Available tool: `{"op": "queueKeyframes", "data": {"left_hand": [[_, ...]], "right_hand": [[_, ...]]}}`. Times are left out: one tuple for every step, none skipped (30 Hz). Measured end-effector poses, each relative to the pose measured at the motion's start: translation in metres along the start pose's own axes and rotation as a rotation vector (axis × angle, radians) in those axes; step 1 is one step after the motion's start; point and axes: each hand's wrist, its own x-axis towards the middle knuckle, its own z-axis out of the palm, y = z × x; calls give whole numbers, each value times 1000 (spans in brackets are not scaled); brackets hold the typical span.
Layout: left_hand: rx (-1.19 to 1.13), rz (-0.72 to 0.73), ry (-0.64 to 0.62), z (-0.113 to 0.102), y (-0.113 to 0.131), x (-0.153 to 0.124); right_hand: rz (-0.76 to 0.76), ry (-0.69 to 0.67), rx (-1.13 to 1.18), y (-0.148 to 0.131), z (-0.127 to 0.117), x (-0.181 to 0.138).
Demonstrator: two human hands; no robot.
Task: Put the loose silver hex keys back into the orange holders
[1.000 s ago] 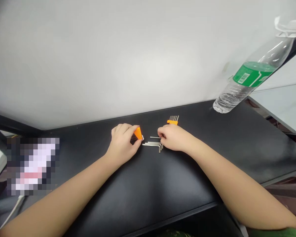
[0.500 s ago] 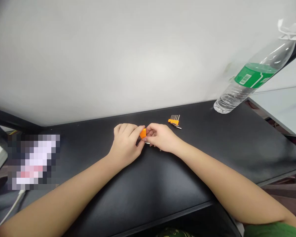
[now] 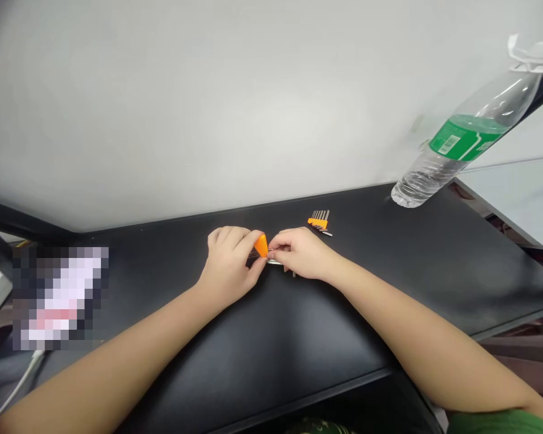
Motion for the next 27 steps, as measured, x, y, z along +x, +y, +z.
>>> {"op": "queueKeyframes", "data": {"left_hand": [[-11, -12, -5, 0, 0, 0], [-19, -23, -9, 0, -1, 0], [-25, -32, -11, 0, -1, 1], [-28, -40, -11, 0, -2, 1], [-29, -46, -13, 0, -2, 1], [-29, -51, -13, 0, -3, 1], [-27, -56, -17, 0, -4, 1], [-23, -60, -23, 0, -4, 1], [-19, -64, -31, 0, -5, 2], [-13, -70, -37, 1, -6, 2], [-7, -80, -40, 1, -7, 2], [-1, -92, -40, 2, -8, 2], [4, -106, -39, 3, -9, 2], [6, -117, -37, 3, -10, 2], [5, -125, -38, 4, -11, 3], [3, -128, -41, 5, -12, 3], [-2, -128, -47, 5, -12, 3], [-7, -129, -51, 6, -12, 3], [-14, -132, -53, 6, -12, 3], [-21, -137, -54, 6, -13, 4], [-27, -143, -55, 6, -13, 4], [-33, -147, -59, 6, -13, 4], [-38, -150, -65, 6, -12, 4], [-42, -150, -71, 5, -12, 4], [-45, -147, -77, 5, -12, 5], [-48, -146, -82, 5, -12, 5], [-49, -146, -87, 4, -12, 5]], "right_hand": [[-20, -2, 2, 0, 0, 0], [-27, -4, 10, 1, -1, -1], [-16, -4, 23, 1, -2, -1], [10, -4, 41, 1, -3, -1], [45, -5, 62, 1, -5, -1], [81, -7, 80, 2, -8, -2], [117, -13, 96, 3, -12, -2], [147, -22, 108, 4, -16, -3], [167, -29, 112, 6, -20, -3], [180, -29, 114, 9, -24, -3], [192, -19, 115, 11, -28, -3], [207, -1, 115, 13, -32, -3], [228, 25, 108, 15, -34, -2], [255, 52, 87, 16, -37, -2], [284, 71, 52, 17, -39, -1], [313, 81, 8, 17, -40, -1], [340, 86, -39, 17, -42, 0], [364, 82, -79, 17, -43, 1], [383, 70, -109, 18, -45, 1], [399, 55, -130, 19, -46, 2], [411, 41, -146, 21, -48, 2], [415, 28, -165, 23, -49, 3], [412, 18, -186, 24, -51, 3], [405, 16, -208, 26, -52, 3], [399, 17, -233, 27, -53, 2], [395, 21, -262, 27, -53, 2], [394, 23, -292, 26, -54, 1]]}}
